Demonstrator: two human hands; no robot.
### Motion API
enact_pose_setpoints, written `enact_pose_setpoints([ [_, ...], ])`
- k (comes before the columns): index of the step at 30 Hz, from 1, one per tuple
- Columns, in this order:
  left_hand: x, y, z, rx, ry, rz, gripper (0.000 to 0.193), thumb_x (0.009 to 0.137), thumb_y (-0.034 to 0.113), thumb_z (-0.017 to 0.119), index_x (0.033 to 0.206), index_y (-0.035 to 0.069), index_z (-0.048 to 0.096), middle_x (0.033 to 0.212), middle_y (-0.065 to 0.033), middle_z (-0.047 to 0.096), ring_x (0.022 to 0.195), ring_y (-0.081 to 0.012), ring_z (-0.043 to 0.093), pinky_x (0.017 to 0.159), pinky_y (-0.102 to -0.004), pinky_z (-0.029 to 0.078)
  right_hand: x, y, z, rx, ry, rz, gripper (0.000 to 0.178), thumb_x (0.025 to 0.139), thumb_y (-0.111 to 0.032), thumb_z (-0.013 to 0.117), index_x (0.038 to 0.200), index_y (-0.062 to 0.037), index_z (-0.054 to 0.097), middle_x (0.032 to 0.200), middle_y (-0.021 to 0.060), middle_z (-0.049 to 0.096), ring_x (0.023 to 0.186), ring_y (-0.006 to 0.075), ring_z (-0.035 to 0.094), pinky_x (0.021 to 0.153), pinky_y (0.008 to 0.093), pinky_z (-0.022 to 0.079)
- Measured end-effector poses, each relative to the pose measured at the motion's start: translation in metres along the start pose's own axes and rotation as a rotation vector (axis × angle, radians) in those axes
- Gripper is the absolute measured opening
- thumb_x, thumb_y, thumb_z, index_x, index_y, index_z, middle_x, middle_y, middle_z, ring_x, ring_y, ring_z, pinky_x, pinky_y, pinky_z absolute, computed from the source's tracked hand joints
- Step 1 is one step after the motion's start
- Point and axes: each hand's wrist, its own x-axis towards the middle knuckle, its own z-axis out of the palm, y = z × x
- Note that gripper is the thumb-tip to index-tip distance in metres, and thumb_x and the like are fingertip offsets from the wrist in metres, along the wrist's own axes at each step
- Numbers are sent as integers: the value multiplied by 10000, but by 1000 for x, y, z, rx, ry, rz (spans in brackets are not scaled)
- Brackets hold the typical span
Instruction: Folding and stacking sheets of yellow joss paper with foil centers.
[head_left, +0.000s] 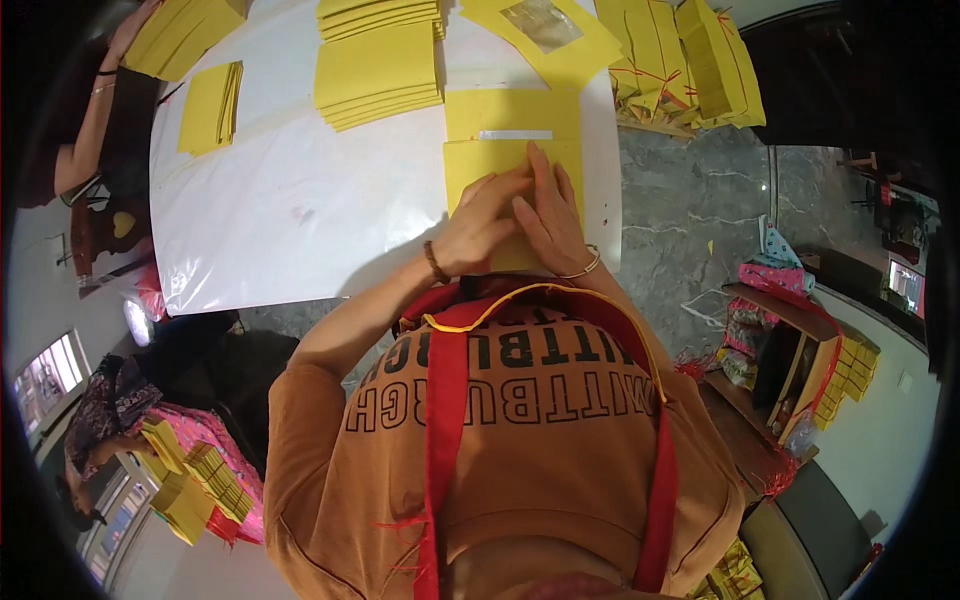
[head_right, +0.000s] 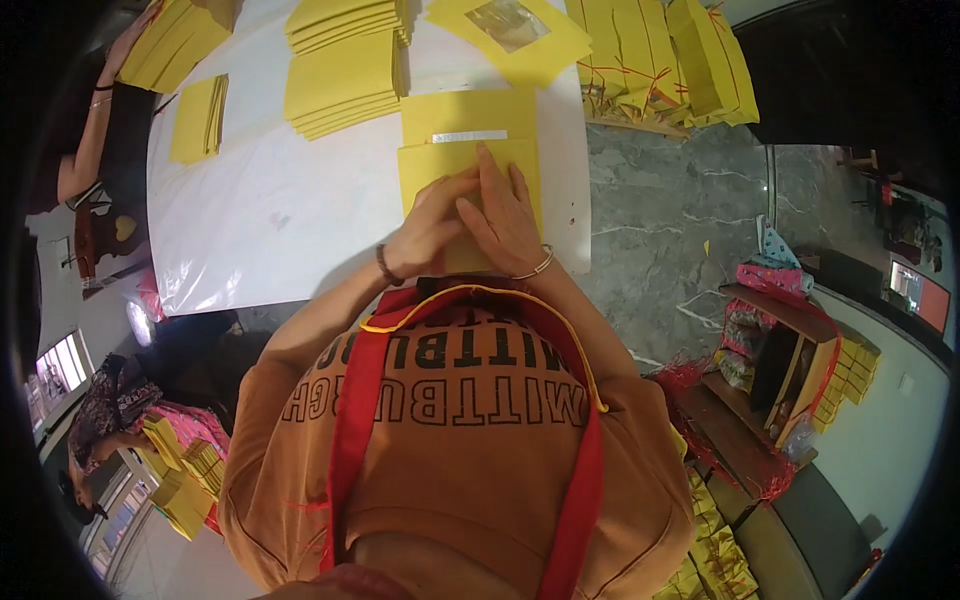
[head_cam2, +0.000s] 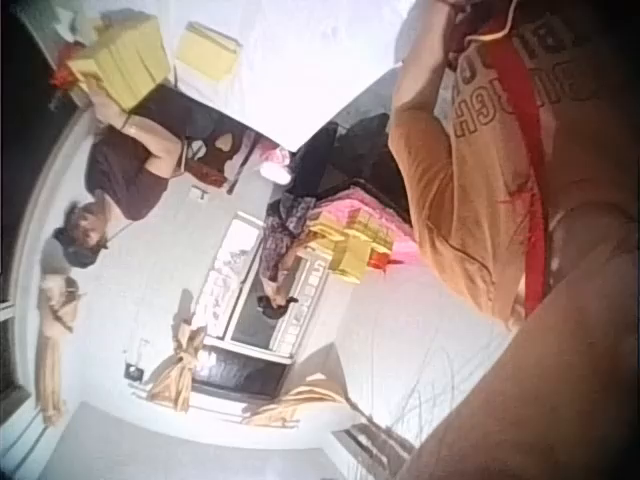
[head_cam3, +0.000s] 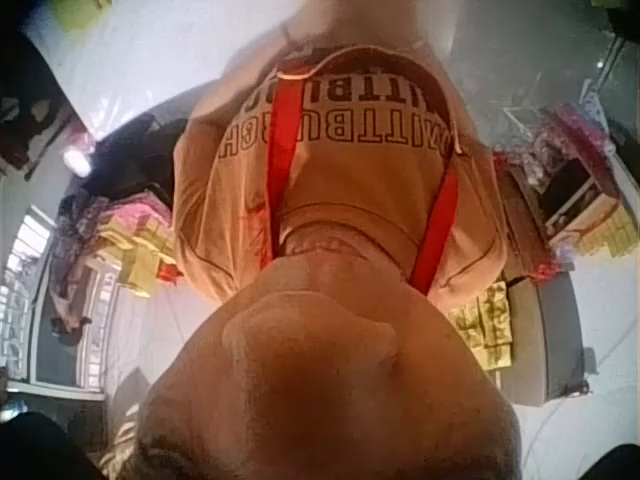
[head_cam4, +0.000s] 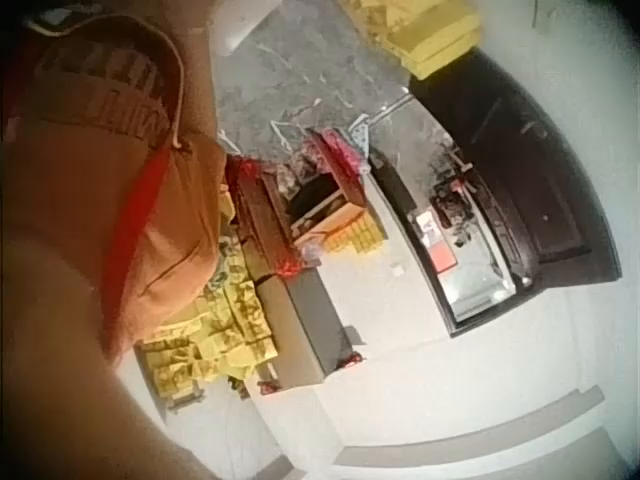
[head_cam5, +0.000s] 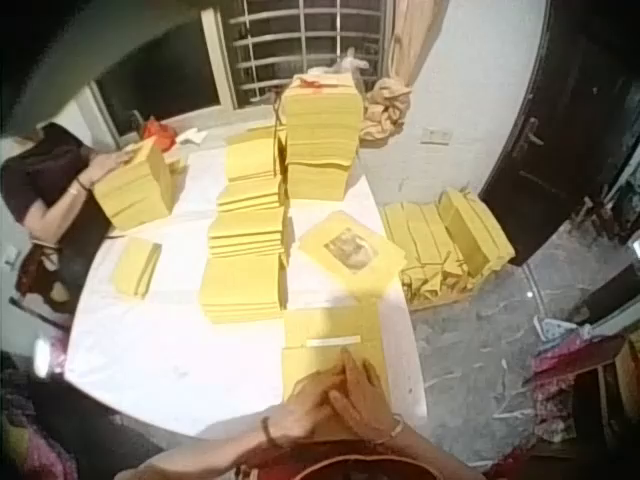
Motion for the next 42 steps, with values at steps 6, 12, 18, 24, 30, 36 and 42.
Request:
enact_pose_setpoints([
  [6, -5, -13, -6, -103, 260, 136, 530, 792, 173, 539, 1290, 62, 399, 1379, -183, 314, 1321, -339, 221, 1050, -483, 185, 1, -3, 13, -555, -87, -113, 636, 837, -409, 510, 1310, -9, 367, 1411, 150, 303, 1306, 304, 284, 1030, 543, 187],
  [12, -8, -14, -16, 841, 59, 132, 768, 755, 503, 601, 1349, 91, 341, 1402, -213, 255, 1328, -384, 172, 1021, -572, 174, 2, -3, 18, -594, -92, -119, 600, 836, -449, 494, 1270, -39, 433, 1403, 141, 319, 1310, 307, 271, 1014, 580, 183],
  [18, -9, -7, -14, 950, 12, 87, 749, 731, 621, 555, 1352, 245, 371, 1409, -204, 257, 1345, -369, 139, 1004, -633, 150, -17, 18, -11, -678, -117, -16, 591, 848, -498, 462, 1342, -181, 391, 1440, 63, 283, 1325, 310, 243, 965, 674, 124],
  [24, -5, 1, -6, 1080, -6, 263, 643, 779, 443, 572, 1309, 112, 422, 1335, -225, 369, 1226, -355, 354, 961, -532, 306, -28, 34, -22, -529, -136, 134, 533, 894, -432, 436, 1372, -211, 354, 1476, 63, 208, 1335, 329, 213, 984, 646, 119],
  [30, 8, 18, 8, 1408, 130, 342, 507, 706, 171, 574, 1170, -22, 514, 1085, -234, 563, 935, -321, 565, 737, -354, 481, -29, 46, -32, 125, -100, 124, 536, 929, -351, 376, 1396, -106, 280, 1475, 132, 183, 1341, 318, 211, 1069, 445, 182],
  [36, 20, 64, -85, 902, 204, 159, 455, 701, 33, 569, 1155, 56, 537, 1054, -111, 617, 896, -247, 604, 756, -351, 492, -37, 44, -39, 493, 195, 329, 615, 939, -468, 270, 1427, -113, 147, 1467, 122, 204, 1324, 300, 262, 1069, 448, 206],
  [42, 50, -35, -182, 1285, 457, 190, 461, 731, 28, 546, 1184, 113, 528, 1092, -97, 601, 991, -270, 572, 809, -363, 469, -33, 36, -32, 607, 270, 392, 639, 947, -496, 218, 1428, -82, 144, 1440, 139, 265, 1299, 283, 313, 1056, 432, 247],
])
